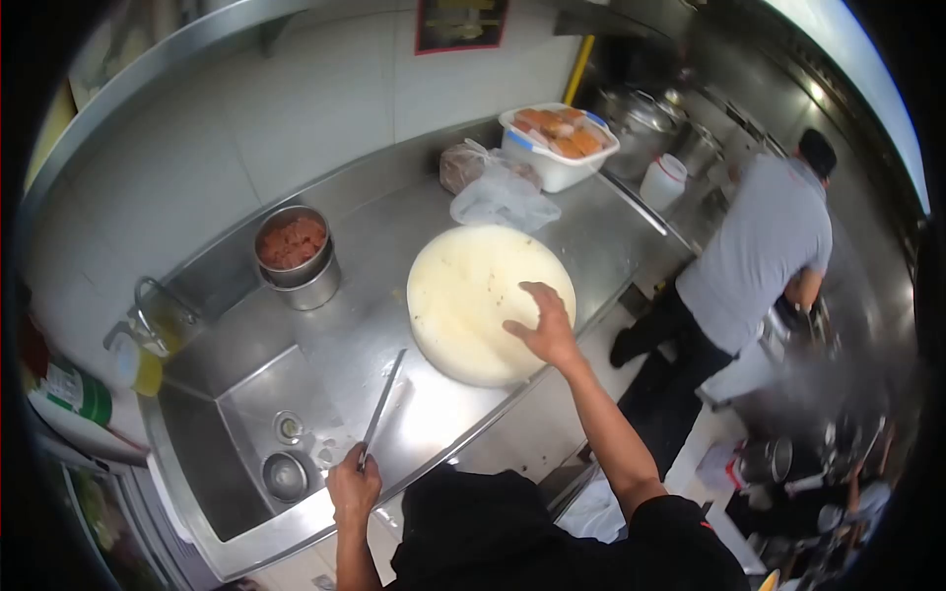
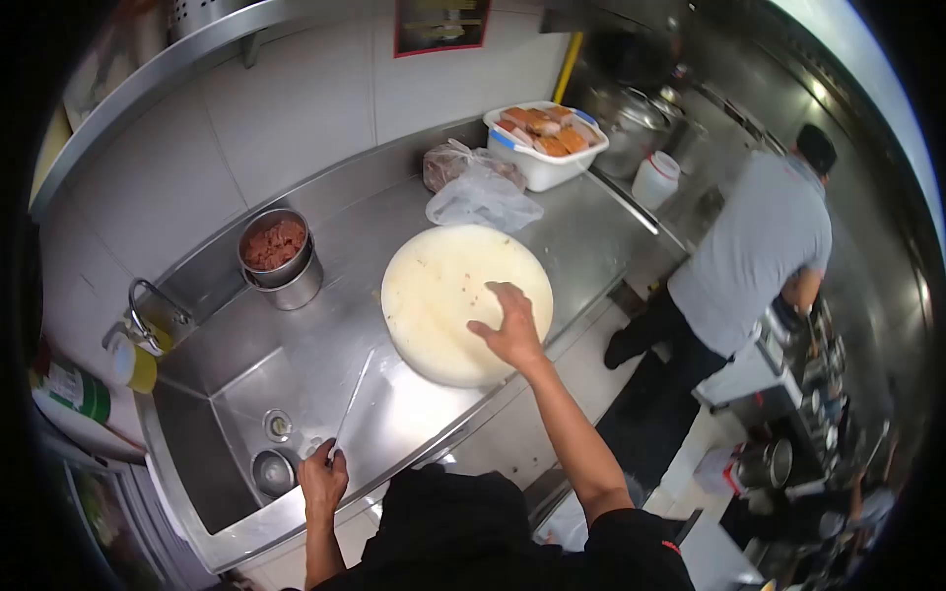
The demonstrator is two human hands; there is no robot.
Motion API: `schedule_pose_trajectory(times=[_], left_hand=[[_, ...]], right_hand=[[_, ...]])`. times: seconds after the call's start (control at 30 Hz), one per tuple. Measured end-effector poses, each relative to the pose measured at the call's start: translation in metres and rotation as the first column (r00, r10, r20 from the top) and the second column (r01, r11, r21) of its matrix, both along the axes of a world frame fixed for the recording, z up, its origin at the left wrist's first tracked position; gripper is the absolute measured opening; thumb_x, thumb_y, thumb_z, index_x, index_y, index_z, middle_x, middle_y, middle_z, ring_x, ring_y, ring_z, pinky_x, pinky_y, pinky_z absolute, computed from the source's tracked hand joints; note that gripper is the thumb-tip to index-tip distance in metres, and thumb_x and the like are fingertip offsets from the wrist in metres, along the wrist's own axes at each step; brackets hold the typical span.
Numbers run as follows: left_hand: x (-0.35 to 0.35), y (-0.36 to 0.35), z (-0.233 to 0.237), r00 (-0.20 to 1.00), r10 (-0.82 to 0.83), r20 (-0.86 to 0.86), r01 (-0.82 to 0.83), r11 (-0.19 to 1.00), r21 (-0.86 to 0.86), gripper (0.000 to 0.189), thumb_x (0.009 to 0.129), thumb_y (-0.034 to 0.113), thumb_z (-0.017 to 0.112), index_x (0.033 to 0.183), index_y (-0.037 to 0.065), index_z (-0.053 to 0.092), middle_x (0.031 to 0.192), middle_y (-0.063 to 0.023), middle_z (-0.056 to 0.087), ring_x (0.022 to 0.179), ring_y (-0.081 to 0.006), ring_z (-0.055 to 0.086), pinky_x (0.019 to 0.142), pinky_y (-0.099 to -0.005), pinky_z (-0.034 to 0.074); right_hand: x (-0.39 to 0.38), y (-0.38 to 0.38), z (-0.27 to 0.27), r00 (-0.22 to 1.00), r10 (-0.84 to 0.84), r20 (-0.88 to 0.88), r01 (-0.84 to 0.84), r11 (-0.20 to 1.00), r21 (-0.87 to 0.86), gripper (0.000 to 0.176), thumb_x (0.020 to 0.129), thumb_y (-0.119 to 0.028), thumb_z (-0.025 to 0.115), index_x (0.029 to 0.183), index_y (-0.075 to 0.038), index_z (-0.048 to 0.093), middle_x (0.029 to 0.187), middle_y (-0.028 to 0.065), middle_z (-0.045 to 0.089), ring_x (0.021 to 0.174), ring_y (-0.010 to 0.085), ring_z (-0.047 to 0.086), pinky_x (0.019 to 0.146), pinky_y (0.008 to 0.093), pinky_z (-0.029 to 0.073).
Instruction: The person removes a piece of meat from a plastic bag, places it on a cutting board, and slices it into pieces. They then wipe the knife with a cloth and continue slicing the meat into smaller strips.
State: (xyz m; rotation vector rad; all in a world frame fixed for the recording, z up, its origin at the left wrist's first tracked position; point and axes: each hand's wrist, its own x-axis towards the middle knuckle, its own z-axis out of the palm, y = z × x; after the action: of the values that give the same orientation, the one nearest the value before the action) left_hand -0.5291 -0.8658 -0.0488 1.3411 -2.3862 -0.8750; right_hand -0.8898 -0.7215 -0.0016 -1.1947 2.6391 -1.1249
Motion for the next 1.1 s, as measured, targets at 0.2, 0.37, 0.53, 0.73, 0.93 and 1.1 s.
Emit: schedule_pose_trajectory(times=[0.2, 0.37, 0.53, 0.73, 0.93, 1.1], left_hand=[[-0.111, -0.006, 0.007, 0.983, -0.171, -0.065, 0.167, 0.984, -0.062, 0.041, 0.072, 0.015, 0.064, 0.112, 0.007, 0.069, 0.075, -0.0194, 0.069, 0.068, -0.0372, 0.068, 0.066, -0.0462, 0.055], [-0.201, 0.002, -0.001, 0.967, -0.238, -0.089, 0.212, 0.948, -0.238, 0.044, 0.068, 0.014, 0.066, 0.112, 0.010, 0.069, 0.071, -0.0147, 0.068, 0.062, -0.0335, 0.066, 0.060, -0.0442, 0.054], [-0.264, 0.023, -0.024, 0.981, -0.188, 0.044, 0.192, 0.928, -0.319, 0.050, 0.065, 0.012, 0.069, 0.115, 0.014, 0.066, 0.073, -0.0132, 0.063, 0.066, -0.0331, 0.063, 0.062, -0.0442, 0.053], [-0.285, 0.043, 0.003, 0.981, -0.107, 0.163, 0.144, 0.962, -0.232, 0.063, 0.062, 0.005, 0.074, 0.123, 0.016, 0.064, 0.091, -0.0135, 0.059, 0.085, -0.0330, 0.057, 0.072, -0.0431, 0.052], [-0.282, 0.057, -0.008, 0.988, 0.059, 0.145, -0.023, 0.970, -0.241, 0.072, 0.062, 0.005, 0.080, 0.131, 0.009, 0.058, 0.094, -0.0152, 0.058, 0.087, -0.0339, 0.056, 0.080, -0.0449, 0.049], [-0.280, 0.062, 0.001, 0.982, 0.085, 0.170, -0.036, 0.961, -0.274, 0.075, 0.063, 0.008, 0.081, 0.134, 0.009, 0.057, 0.096, -0.0160, 0.061, 0.088, -0.0341, 0.057, 0.081, -0.0449, 0.048]], right_hand=[[-0.159, -0.035, -0.023, 0.982, -0.165, -0.088, 0.172, 0.983, 0.069, 0.085, 0.069, -0.023, 0.086, 0.141, -0.006, 0.044, 0.141, 0.0254, 0.044, 0.133, 0.0406, 0.038, 0.112, 0.0479, 0.031], [-0.263, -0.101, -0.057, 0.868, -0.299, -0.397, 0.301, 0.952, -0.058, 0.072, 0.065, -0.022, 0.085, 0.129, -0.009, 0.054, 0.130, 0.0237, 0.054, 0.123, 0.0376, 0.048, 0.104, 0.0468, 0.039], [-0.310, -0.191, -0.112, 0.969, 0.219, 0.112, -0.217, 0.976, -0.035, 0.032, 0.066, -0.018, 0.082, 0.087, -0.003, 0.061, 0.105, 0.0182, 0.061, 0.102, 0.0334, 0.060, 0.085, 0.0426, 0.048], [-0.246, -0.288, -0.053, 0.833, 0.538, 0.129, -0.517, 0.840, -0.162, 0.042, 0.067, -0.017, 0.079, 0.101, -0.007, 0.058, 0.108, 0.0145, 0.057, 0.106, 0.0359, 0.055, 0.088, 0.0433, 0.047], [-0.293, -0.306, -0.044, 0.653, 0.734, 0.185, -0.716, 0.678, -0.164, 0.090, 0.072, -0.033, 0.083, 0.149, -0.015, 0.039, 0.155, 0.0146, 0.034, 0.144, 0.0334, 0.029, 0.116, 0.0395, 0.031], [-0.385, -0.272, -0.073, 0.942, 0.165, -0.292, -0.219, 0.962, -0.165, 0.062, 0.080, -0.045, 0.072, 0.122, 0.000, 0.061, 0.116, 0.0197, 0.066, 0.108, 0.0374, 0.062, 0.097, 0.0432, 0.047]])
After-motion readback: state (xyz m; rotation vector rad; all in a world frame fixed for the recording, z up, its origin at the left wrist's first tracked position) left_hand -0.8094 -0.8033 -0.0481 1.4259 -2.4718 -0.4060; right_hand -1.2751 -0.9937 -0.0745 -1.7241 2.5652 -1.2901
